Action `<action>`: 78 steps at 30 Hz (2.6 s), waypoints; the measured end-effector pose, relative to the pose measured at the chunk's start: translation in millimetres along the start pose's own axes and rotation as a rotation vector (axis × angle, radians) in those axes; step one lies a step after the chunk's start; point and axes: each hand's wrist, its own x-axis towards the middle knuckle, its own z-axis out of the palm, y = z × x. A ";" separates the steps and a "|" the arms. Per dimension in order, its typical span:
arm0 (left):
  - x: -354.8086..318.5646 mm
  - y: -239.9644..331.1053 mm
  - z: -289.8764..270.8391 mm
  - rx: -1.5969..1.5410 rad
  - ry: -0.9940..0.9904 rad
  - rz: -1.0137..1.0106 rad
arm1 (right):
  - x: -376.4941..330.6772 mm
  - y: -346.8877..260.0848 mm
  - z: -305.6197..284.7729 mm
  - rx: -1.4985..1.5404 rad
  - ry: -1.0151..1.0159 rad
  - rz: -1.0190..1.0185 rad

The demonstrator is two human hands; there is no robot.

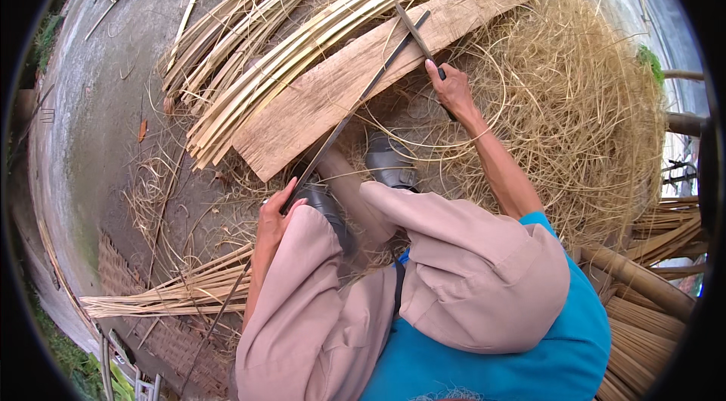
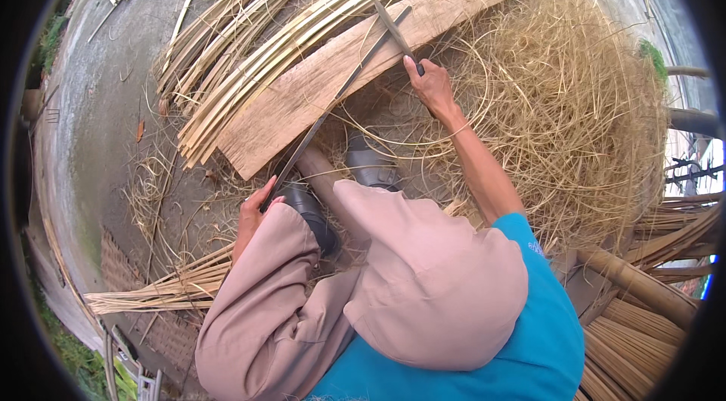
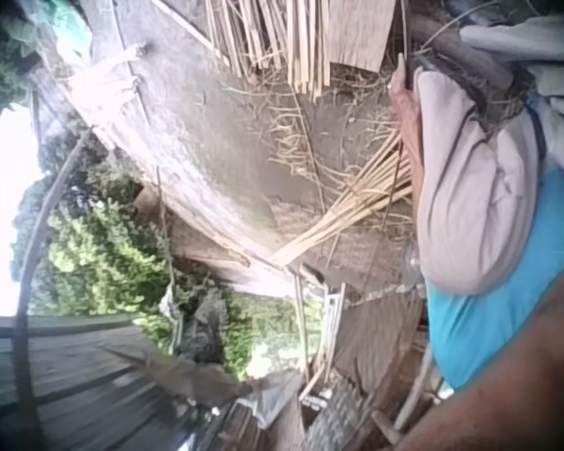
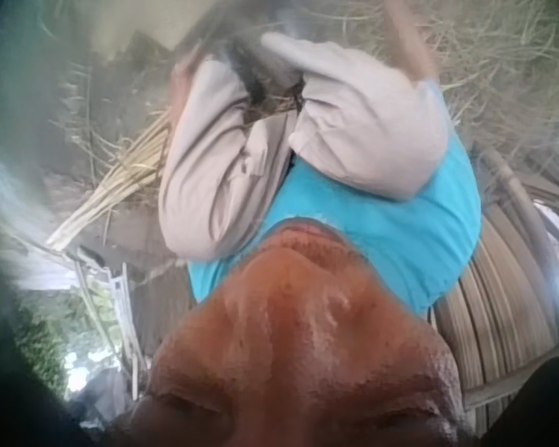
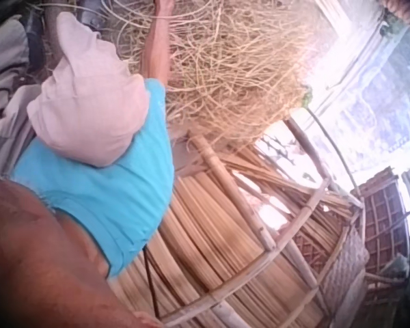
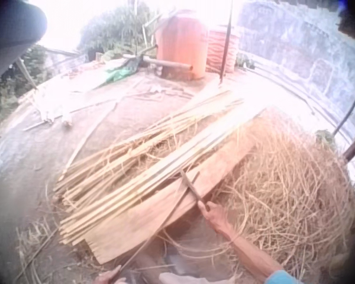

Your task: The person sits on the ground and uses a knife to split long bamboo stalks into thin strips. They hold the stalks against a wooden board and repeatedly strike them with the knife to separate the fibers, then gather the resulting strips.

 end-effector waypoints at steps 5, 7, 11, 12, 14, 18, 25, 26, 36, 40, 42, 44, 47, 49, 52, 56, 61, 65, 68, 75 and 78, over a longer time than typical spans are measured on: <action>30.9 17.9 37.8 0.311 0.046 -0.227 | -67.0 -23.1 10.0 0.081 -0.171 0.059; 36.2 28.8 33.5 0.240 0.055 -0.249 | -117.4 -37.2 18.9 0.019 -0.298 -0.136; 48.5 38.8 24.8 0.016 -0.079 -0.377 | -163.9 -29.7 16.7 -0.177 -0.353 -0.504; 49.3 38.2 25.7 0.006 -0.074 -0.377 | -144.9 -8.0 19.5 -0.167 -0.243 -0.430; 52.6 40.9 29.4 -0.024 -0.031 -0.377 | -137.5 -11.2 22.2 -0.103 -0.201 -0.332; 60.6 32.5 35.9 0.019 0.019 -0.285 | -140.8 -22.2 26.0 -0.083 -0.251 -0.373; 63.2 48.0 36.5 0.020 -0.020 -0.314 | -54.1 0.1 -16.8 -0.026 -0.154 0.051; 60.7 49.5 34.7 0.029 -0.018 -0.333 | -57.1 2.0 -13.2 -0.083 -0.176 -0.074; 47.9 29.7 46.5 -0.019 0.026 -0.350 | 35.9 55.7 -60.3 0.038 0.047 0.171; 61.4 57.9 31.8 0.042 -0.203 -0.507 | -31.5 -4.0 -18.0 0.092 -0.122 0.043; 61.0 56.1 32.2 0.055 -0.235 -0.510 | -78.9 -33.2 12.2 0.037 -0.301 -0.132; 53.2 39.2 40.1 0.041 -0.182 -0.422 | -123.9 -52.3 32.5 -0.095 -0.447 -0.483; 50.0 45.9 40.6 0.071 -0.168 -0.373 | -109.0 -43.6 28.1 -0.132 -0.387 -0.468; 61.6 63.5 41.8 0.114 -0.146 -0.335 | -64.5 -27.5 13.7 -0.083 -0.280 -0.237; 65.5 50.1 47.7 0.216 -0.112 -0.264 | -66.3 -41.8 8.7 -0.106 -0.293 -0.340; 49.4 34.0 46.0 0.252 -0.081 -0.283 | -64.4 -19.9 -3.3 -0.233 -0.335 -0.494; 41.0 41.9 37.5 0.239 -0.109 -0.334 | 57.7 42.2 -63.2 0.033 0.072 0.243; 45.0 46.4 34.7 0.144 -0.154 -0.370 | 24.9 10.4 -46.4 -0.028 -0.109 0.122; 48.8 44.7 20.9 0.044 -0.258 -0.500 | -62.2 -25.7 12.8 -0.063 -0.331 -0.225; 57.0 29.3 14.1 -0.285 -0.401 -0.560 | -14.0 2.8 -20.1 -0.114 -0.161 0.095; 58.2 28.6 28.9 -0.313 -0.443 -0.536 | 31.2 16.4 -31.9 -0.059 -0.039 0.087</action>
